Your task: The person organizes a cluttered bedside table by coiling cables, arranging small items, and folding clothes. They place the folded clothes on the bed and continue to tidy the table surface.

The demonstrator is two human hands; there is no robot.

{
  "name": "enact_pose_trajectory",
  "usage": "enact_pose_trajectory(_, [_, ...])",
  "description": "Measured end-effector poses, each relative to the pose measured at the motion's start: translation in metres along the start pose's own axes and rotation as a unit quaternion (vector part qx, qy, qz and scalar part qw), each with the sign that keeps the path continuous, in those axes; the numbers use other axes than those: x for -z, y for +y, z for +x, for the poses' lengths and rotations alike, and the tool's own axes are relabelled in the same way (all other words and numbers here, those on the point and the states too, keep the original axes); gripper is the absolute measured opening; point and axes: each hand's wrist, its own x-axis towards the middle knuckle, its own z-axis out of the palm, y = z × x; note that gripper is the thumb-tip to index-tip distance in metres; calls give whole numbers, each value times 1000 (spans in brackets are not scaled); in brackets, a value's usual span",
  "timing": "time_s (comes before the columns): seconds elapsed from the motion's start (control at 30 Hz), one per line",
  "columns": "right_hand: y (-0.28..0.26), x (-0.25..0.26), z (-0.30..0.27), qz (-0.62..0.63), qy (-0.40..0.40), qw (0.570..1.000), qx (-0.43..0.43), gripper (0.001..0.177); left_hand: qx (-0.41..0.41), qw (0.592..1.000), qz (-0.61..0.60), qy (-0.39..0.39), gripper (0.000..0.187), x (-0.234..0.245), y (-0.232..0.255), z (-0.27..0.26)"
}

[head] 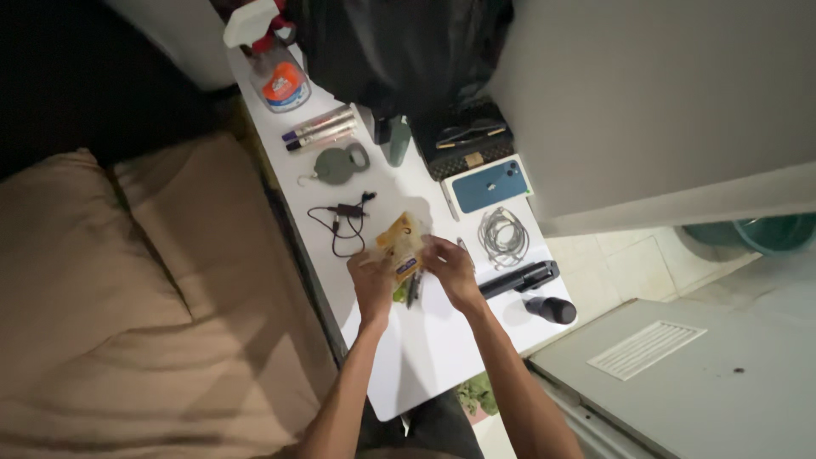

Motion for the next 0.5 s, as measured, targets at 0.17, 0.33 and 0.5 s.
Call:
enact_pose_trajectory(0.17, [-7, 18, -56, 63, -12, 997, -30, 39, 158, 982, -98, -28, 43, 7, -13, -22])
enact_pose_trajectory(0.33, [-3, 43, -110, 114, -43, 992, -20, 38, 232, 932, -238, -147, 34, 19, -36, -59])
enact_pose_trajectory(0.5, [16, 69, -157, 33, 7, 999, 13, 41, 172, 928, -259, -205, 27, 28, -51, -101])
